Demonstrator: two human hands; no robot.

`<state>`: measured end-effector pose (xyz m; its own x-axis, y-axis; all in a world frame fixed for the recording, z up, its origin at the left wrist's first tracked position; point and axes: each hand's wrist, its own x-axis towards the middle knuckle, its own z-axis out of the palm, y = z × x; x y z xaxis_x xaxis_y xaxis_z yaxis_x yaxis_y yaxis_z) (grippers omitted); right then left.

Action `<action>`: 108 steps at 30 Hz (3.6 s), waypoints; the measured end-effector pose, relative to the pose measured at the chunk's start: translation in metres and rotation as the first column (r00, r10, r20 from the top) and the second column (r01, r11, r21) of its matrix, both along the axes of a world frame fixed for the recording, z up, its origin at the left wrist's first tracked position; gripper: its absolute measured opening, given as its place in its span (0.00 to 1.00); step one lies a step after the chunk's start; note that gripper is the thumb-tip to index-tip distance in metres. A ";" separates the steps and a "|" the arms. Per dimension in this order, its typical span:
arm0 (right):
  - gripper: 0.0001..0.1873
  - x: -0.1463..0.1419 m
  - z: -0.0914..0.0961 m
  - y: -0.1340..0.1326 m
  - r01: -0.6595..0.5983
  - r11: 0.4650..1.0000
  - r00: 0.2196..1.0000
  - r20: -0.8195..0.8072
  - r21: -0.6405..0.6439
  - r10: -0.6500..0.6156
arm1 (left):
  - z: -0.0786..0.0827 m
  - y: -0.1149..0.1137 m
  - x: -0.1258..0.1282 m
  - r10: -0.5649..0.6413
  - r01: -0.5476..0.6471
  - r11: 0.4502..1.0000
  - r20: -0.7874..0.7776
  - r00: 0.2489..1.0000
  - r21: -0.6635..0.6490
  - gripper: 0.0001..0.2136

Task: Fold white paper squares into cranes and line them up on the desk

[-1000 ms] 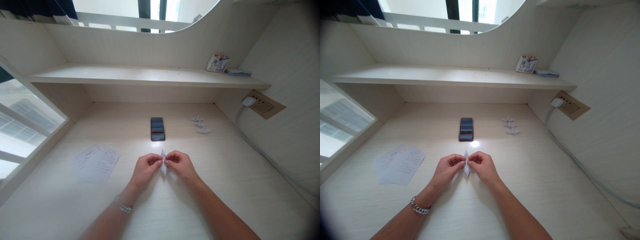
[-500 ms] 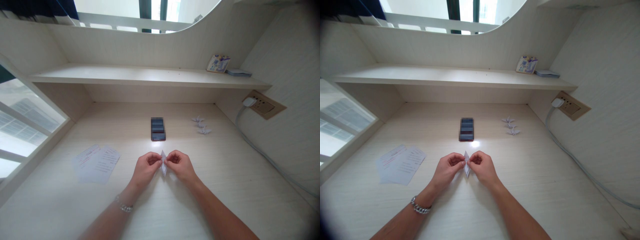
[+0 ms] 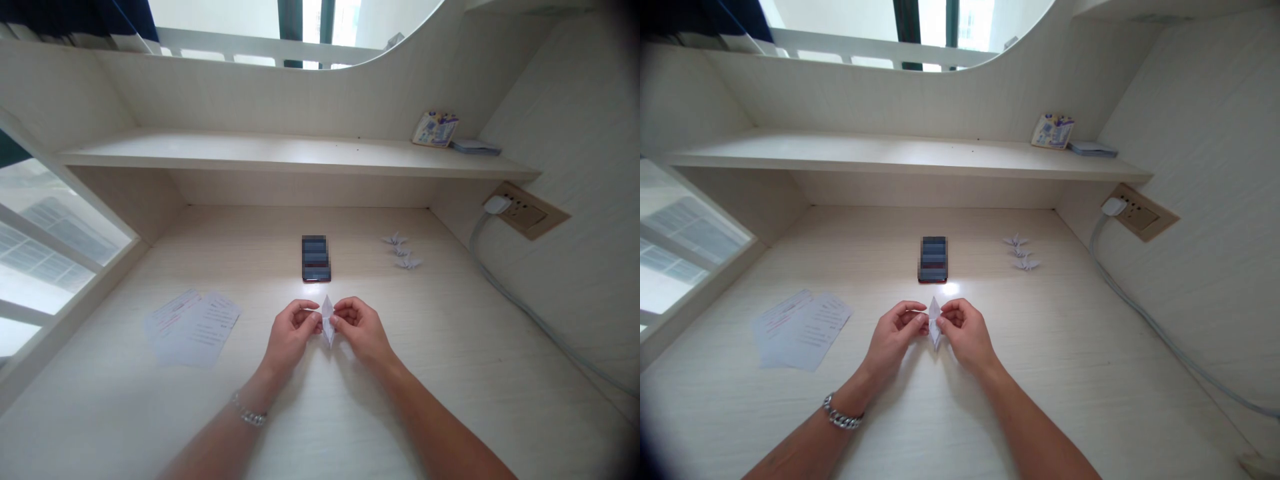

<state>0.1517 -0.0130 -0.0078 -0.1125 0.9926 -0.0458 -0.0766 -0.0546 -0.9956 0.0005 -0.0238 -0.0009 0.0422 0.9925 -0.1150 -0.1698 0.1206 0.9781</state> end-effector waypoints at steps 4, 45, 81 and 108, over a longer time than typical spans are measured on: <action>0.13 -0.001 0.003 -0.001 0.015 1.000 1.000 0.016 0.006 -0.015 | -0.001 0.000 0.000 -0.007 0.008 1.000 -0.012 1.000 0.013 0.11; 0.16 -0.007 0.005 -0.002 -0.106 0.969 0.974 -0.219 -0.224 0.056 | 0.000 -0.001 0.005 0.069 -0.067 0.997 0.078 0.995 -0.027 0.15; 0.15 0.002 0.005 0.001 -0.119 0.986 0.993 -0.004 -0.119 0.119 | -0.003 0.001 -0.002 -0.091 0.092 0.996 -0.107 0.990 0.007 0.10; 0.07 0.006 0.010 0.000 -0.105 0.989 0.994 0.011 -0.102 0.107 | 0.003 0.002 -0.004 -0.117 0.126 0.991 -0.153 0.981 0.052 0.05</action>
